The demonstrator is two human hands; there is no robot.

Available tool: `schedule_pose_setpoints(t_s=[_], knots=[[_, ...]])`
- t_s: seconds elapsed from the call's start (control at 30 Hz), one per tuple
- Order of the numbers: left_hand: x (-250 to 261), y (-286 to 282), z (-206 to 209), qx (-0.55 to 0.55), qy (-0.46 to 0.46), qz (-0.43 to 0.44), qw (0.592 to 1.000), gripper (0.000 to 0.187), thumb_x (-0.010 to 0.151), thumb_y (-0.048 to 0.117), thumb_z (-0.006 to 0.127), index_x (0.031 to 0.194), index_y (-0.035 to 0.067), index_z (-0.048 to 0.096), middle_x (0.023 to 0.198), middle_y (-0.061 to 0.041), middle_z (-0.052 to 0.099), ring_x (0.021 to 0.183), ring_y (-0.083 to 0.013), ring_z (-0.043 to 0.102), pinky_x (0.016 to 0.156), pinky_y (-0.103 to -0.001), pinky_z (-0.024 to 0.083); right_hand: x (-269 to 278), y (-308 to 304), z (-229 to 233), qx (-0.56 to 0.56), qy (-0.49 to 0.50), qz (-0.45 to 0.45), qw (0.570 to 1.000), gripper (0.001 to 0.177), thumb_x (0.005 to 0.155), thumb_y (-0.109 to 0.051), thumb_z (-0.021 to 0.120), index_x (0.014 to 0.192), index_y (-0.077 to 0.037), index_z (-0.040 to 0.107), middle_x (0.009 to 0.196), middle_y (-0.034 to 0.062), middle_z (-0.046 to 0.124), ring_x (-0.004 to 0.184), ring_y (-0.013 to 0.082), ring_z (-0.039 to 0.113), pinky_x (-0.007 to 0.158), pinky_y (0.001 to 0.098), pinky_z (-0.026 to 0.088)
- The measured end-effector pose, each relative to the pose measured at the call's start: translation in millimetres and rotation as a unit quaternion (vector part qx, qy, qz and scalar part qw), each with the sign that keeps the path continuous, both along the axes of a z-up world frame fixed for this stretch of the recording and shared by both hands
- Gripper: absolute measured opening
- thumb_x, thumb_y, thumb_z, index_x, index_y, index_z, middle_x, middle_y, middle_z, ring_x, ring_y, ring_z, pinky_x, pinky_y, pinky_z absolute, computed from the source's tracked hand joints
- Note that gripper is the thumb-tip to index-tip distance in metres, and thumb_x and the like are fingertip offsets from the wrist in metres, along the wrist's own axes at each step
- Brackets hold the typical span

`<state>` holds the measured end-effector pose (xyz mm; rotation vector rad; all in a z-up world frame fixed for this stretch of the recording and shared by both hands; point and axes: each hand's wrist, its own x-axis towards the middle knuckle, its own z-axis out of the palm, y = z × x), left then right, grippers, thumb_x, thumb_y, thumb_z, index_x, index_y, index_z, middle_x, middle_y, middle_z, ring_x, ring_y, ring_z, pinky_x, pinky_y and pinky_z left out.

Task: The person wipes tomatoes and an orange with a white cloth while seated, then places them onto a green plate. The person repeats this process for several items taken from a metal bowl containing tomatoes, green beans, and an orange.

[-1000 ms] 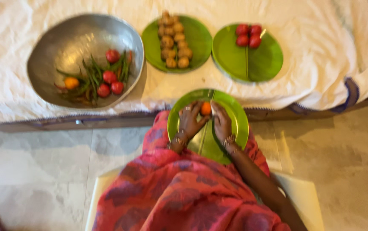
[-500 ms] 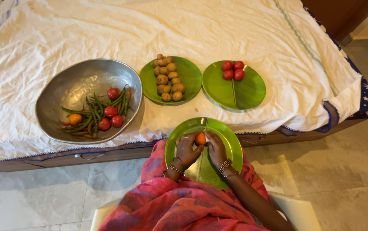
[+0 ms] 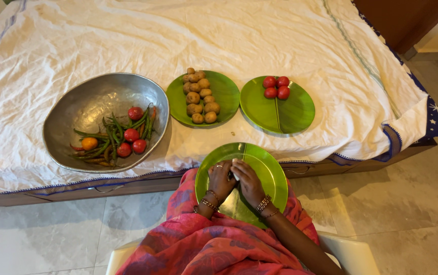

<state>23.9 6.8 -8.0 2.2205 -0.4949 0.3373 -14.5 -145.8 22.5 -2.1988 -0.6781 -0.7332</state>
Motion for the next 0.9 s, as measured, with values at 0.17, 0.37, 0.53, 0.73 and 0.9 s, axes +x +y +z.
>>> schedule_pose_setpoints(t_s=[0.17,0.37,0.53,0.73,0.9], knots=[[-8,3,23,-0.012,0.017,-0.018,1.000,0.065,0.081,0.034,0.078,0.140,0.015,0.057,0.117,-0.008,0.066,0.117,-0.0299,0.056,0.102,-0.047,0.031,13,-18,-29,0.188,0.173,-0.047,0.966,0.052,0.089,0.014,0.051,0.135,-0.006,0.065,0.140,0.0134,0.064,0.130,0.0274,0.062,0.104,0.0359,0.053],[-8,3,26,0.000,0.014,-0.019,1.000,0.070,0.079,0.035,0.080,0.142,0.014,0.056,0.121,-0.009,0.065,0.121,-0.0296,0.055,0.104,-0.047,0.031,11,-15,-20,0.185,0.165,-0.045,0.968,0.051,0.089,0.014,0.054,0.135,-0.006,0.064,0.137,0.0134,0.066,0.130,0.0267,0.063,0.109,0.0354,0.052],[0,-2,7,0.029,0.015,0.005,0.999,0.057,0.079,0.025,0.076,0.134,0.021,0.064,0.132,-0.008,0.064,0.126,-0.0284,0.055,0.107,-0.046,0.032,-6,5,13,-0.009,-0.009,0.004,1.000,0.050,0.088,0.012,0.057,0.135,-0.006,0.062,0.141,0.0169,0.061,0.135,0.0334,0.057,0.114,0.0438,0.047],[0,-2,0,0.009,-0.010,0.004,1.000,0.061,0.080,0.023,0.074,0.138,0.018,0.061,0.129,-0.009,0.063,0.125,-0.0293,0.055,0.107,-0.047,0.032,-7,8,20,-0.011,0.005,0.012,1.000,0.047,0.088,0.011,0.058,0.132,-0.006,0.062,0.141,0.0169,0.060,0.137,0.0350,0.056,0.116,0.0457,0.046],[-4,2,12,-0.001,0.018,-0.013,1.000,0.063,0.077,0.032,0.078,0.134,0.013,0.058,0.124,-0.010,0.063,0.121,-0.0308,0.054,0.106,-0.048,0.031,7,-6,-7,0.069,0.091,-0.039,0.993,0.055,0.087,0.015,0.054,0.137,-0.004,0.062,0.143,0.0181,0.060,0.133,0.0331,0.058,0.111,0.0413,0.049]])
